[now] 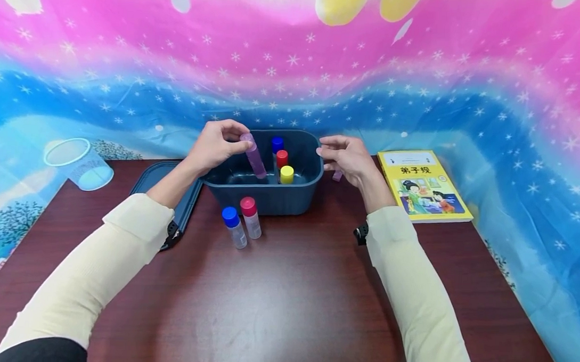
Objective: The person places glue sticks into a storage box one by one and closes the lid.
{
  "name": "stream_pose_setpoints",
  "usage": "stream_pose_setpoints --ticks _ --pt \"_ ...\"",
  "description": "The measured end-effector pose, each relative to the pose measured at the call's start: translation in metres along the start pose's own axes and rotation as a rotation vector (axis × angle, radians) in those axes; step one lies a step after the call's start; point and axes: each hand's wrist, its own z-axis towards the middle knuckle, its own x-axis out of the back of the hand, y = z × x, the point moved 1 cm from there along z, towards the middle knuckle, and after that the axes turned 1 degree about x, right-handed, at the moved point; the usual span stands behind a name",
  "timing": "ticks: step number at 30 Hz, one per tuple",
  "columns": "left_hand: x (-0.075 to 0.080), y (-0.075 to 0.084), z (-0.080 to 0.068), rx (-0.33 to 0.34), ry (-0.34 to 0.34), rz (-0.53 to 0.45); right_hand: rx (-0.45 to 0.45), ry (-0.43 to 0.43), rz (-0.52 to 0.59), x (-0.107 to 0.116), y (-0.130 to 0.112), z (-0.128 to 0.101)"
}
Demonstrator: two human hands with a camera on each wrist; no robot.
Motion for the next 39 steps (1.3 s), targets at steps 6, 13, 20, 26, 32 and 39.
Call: stream_pose_setpoints --ticks 6,13,20,26,32,39 --pt "-0.007 0.003 0.007 0.048 -0.056 0.002 0.005 0.001 0.011 0.0 0.0 0.0" --pt "-0.011 0.0 0.014 0.101 -0.097 -0.031 0.004 -0.003 0.0 0.0 -0.001 0.0" --pt "-0.014 0.001 0.019 0.135 -0.137 -0.031 -0.003 -0.003 0.0 0.0 -0.002 -0.001" --pt "-0.017 0.003 0.022 0.125 -0.123 0.027 -0.004 -0.001 0.003 0.0 -0.002 -0.001" --pt "-0.019 0.002 0.023 0.134 -0.12 0.042 -0.003 -0.004 0.016 0.0 -0.001 0.0" --pt "-0.018 0.002 0.022 0.142 -0.106 0.03 -0.002 -0.008 0.018 0.0 -0.001 0.0"
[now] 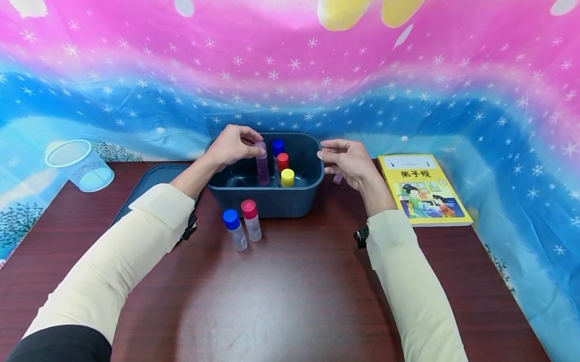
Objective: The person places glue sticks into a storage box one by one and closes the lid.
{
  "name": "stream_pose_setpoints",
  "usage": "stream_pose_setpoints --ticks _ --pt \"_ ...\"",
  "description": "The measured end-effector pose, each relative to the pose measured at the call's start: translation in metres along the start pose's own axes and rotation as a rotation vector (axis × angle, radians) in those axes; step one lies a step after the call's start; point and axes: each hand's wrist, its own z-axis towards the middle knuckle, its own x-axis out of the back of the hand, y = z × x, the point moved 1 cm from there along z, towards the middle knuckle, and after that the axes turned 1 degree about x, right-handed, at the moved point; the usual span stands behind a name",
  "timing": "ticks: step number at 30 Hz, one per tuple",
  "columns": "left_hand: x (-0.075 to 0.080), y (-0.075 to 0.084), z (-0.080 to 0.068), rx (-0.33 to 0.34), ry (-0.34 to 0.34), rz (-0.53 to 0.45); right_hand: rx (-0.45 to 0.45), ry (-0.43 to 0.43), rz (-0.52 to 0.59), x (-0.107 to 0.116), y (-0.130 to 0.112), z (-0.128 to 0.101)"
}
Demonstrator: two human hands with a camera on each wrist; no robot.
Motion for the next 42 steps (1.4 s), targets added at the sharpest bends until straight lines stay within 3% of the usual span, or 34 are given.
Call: stream_pose_setpoints --ticks 11,23,33,42 --pt "0.006 -0.002 -0.003 -0.027 0.018 -0.011 0.004 -0.007 0.012 -0.001 -0.001 0.001" --pt "0.017 0.003 -0.018 -0.065 0.051 0.004 -0.013 -0.002 0.005 0.0 -0.002 0.001" --pt "0.027 0.01 -0.043 -0.209 -0.036 -0.052 -0.015 0.004 -0.01 0.0 -0.005 -0.001" --pt "0.034 0.005 -0.071 -0.241 -0.102 -0.07 -0.007 0.005 0.007 -0.001 -0.001 -0.002"
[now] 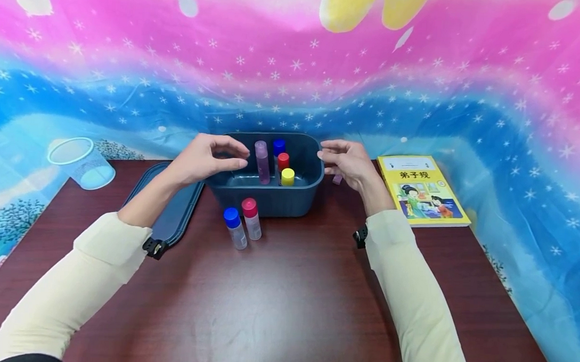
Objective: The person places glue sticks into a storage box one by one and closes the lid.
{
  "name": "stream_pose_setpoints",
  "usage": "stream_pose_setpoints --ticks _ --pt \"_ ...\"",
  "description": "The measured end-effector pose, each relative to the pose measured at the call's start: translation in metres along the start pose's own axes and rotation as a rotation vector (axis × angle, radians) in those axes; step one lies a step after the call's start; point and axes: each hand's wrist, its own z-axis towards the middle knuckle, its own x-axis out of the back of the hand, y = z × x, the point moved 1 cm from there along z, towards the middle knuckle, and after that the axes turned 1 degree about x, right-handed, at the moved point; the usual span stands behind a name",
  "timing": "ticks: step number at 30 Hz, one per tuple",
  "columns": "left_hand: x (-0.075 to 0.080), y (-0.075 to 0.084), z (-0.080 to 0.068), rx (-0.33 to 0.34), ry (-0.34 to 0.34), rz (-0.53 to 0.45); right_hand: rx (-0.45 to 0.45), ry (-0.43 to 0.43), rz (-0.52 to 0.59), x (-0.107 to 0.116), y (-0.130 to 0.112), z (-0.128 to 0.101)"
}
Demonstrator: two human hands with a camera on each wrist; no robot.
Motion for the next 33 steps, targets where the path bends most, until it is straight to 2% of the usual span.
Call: stream_pose_setpoints --ticks 7,12,15,18,21,26,33 --pt "0.003 0.003 -0.022 -0.041 -0.085 -0.025 0.008 -0.01 0.016 0.0 0.003 0.001" --pt "0.005 -0.001 -0.036 -0.105 -0.186 -0.012 0.001 -0.009 0.018 0.0 0.003 0.0" --pt "0.006 -0.003 -0.043 -0.123 -0.243 -0.042 0.007 -0.009 0.019 0.0 0.003 0.0" --pt "0.005 -0.003 -0.051 -0.105 -0.295 -0.066 0.012 -0.013 0.019 -0.001 0.002 0.001" --pt "0.003 -0.004 -0.057 -0.084 -0.33 -0.029 0.011 -0.014 0.024 -0.001 0.002 0.001" --pt "-0.003 -0.005 -0.062 -0.072 -0.341 0.086 0.01 -0.02 0.026 -0.001 0.002 0.001" --pt "-0.012 -0.012 -0.065 -0.041 -0.357 0.083 0.005 -0.03 0.022 0.0 0.002 0.0"
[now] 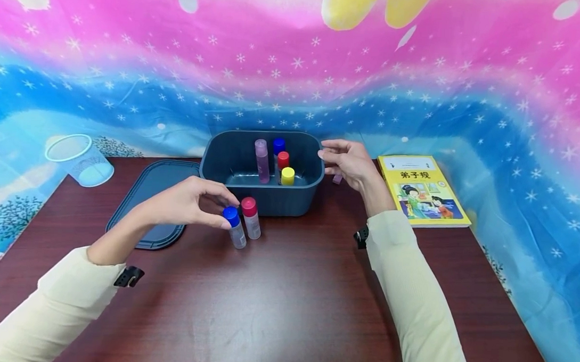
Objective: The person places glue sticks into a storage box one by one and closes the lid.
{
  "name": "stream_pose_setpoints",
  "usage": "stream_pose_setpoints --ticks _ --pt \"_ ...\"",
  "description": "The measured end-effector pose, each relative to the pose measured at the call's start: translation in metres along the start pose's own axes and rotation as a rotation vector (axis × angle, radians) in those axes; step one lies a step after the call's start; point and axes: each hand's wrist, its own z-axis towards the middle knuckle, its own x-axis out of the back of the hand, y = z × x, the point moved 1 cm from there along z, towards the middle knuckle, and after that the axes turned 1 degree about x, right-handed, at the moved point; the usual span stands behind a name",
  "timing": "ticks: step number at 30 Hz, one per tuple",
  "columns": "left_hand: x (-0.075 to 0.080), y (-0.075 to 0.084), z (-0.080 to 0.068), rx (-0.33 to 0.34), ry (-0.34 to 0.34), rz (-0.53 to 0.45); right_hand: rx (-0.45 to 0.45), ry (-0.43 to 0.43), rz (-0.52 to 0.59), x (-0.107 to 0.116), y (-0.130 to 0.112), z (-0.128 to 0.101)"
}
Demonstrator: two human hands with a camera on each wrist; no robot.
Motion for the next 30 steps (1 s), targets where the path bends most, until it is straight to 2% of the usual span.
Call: stream_pose_setpoints --ticks 10,19,26,30 --pt "-0.007 -0.005 0.001 -0.034 0.019 0.038 0.006 0.016 0.003 0.0 0.003 0.002" --pt "-0.005 -0.005 -0.003 -0.019 0.037 0.024 0.009 0.014 0.025 -0.001 0.002 0.003" --pt "0.002 0.001 -0.005 -0.014 0.03 0.01 0.006 0.003 0.016 0.0 0.001 0.001" --pt "0.012 0.004 -0.007 -0.018 0.055 -0.058 0.007 0.002 0.021 0.0 0.001 0.0"
